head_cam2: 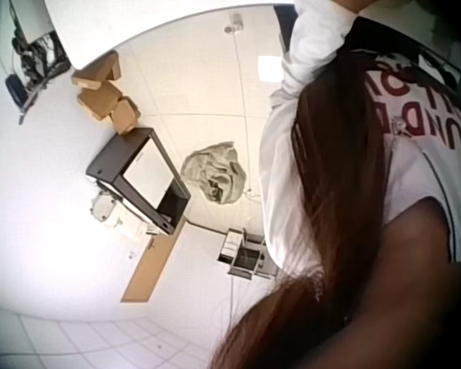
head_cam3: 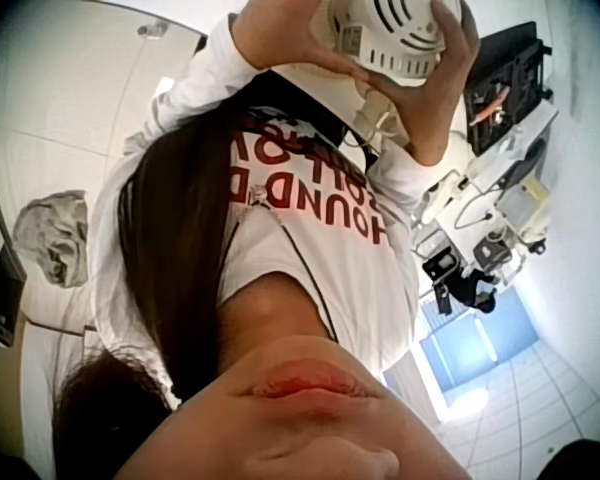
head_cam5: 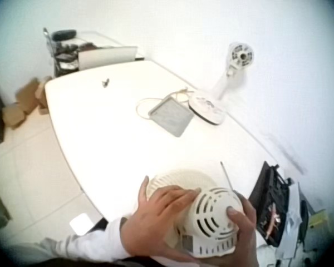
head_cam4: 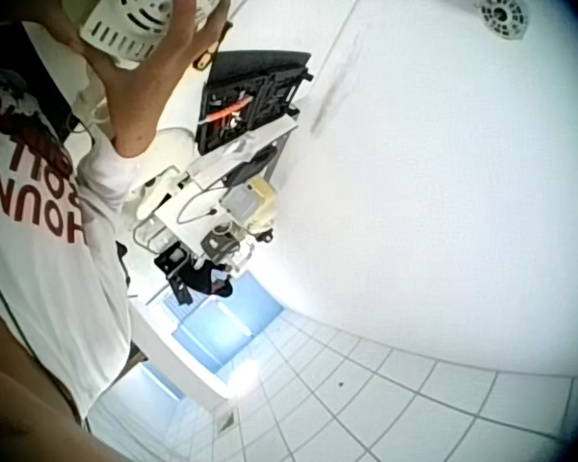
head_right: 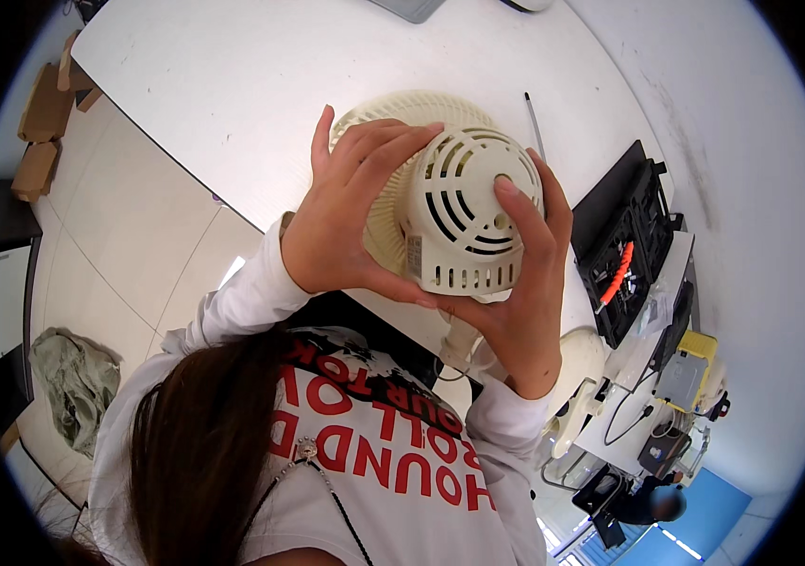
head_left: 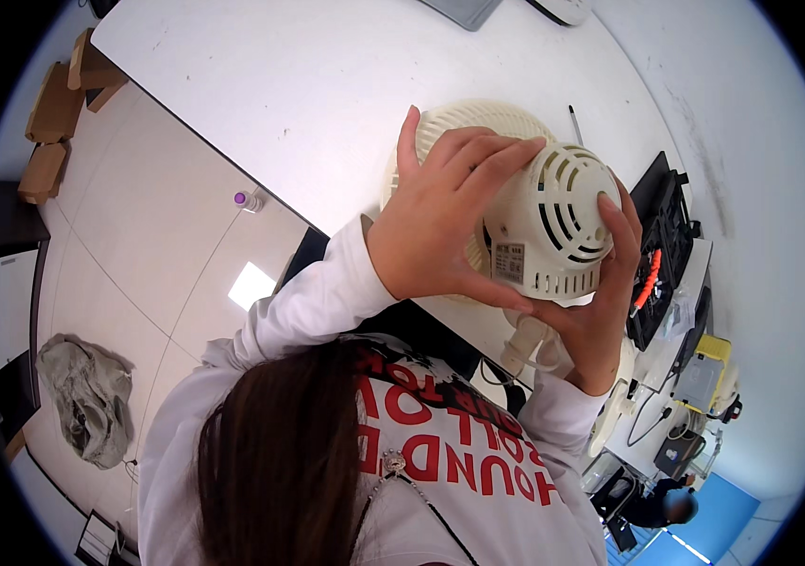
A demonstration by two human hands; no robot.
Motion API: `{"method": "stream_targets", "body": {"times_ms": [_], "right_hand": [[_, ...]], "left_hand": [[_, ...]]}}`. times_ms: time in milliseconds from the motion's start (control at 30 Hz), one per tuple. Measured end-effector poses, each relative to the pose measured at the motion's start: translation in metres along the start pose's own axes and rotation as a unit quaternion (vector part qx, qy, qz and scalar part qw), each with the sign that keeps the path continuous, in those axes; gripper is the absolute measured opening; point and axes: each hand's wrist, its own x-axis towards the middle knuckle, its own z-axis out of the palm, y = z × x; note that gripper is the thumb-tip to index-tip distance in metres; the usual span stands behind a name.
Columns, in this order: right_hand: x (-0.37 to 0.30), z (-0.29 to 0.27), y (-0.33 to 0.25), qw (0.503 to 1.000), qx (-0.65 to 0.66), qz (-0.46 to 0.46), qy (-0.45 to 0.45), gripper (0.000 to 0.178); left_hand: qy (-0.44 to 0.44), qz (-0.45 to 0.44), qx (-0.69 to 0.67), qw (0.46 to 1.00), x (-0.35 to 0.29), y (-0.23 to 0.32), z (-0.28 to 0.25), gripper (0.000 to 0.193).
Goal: The person assembles a small white electric fan on a white table. They use a screwdriver to tighten screws on the motor housing, then attach the rear grille, front grille, and base stand. The fan is reassembled and placed upright on the table.
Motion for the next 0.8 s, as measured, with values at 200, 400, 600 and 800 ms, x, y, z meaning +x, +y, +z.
{"method": "stream_targets", "body": {"times_ms": [200,400,600,800], "right_hand": [[0.004,-0.006,-0.007,0.999,-0.009,0.038,-0.012,0.113],[0.019,-0.018,-0.018,0.995,0.001,0.08,-0.055,0.116],[0.018,-0.019,-0.017,0.992,-0.029,0.084,-0.09,0.113],[0.012,-0.02,-0.012,0.992,-0.031,0.078,-0.095,0.113]], "left_hand": [[0.0,-0.013,0.001,1.0,0.0,0.003,-0.002,0.124],[-0.004,-0.05,-0.003,0.999,0.004,0.01,-0.005,0.121],[0.003,-0.058,0.006,0.998,-0.002,0.006,0.003,0.12],[0.017,-0.057,0.003,0.998,-0.007,0.008,0.006,0.118]]}}
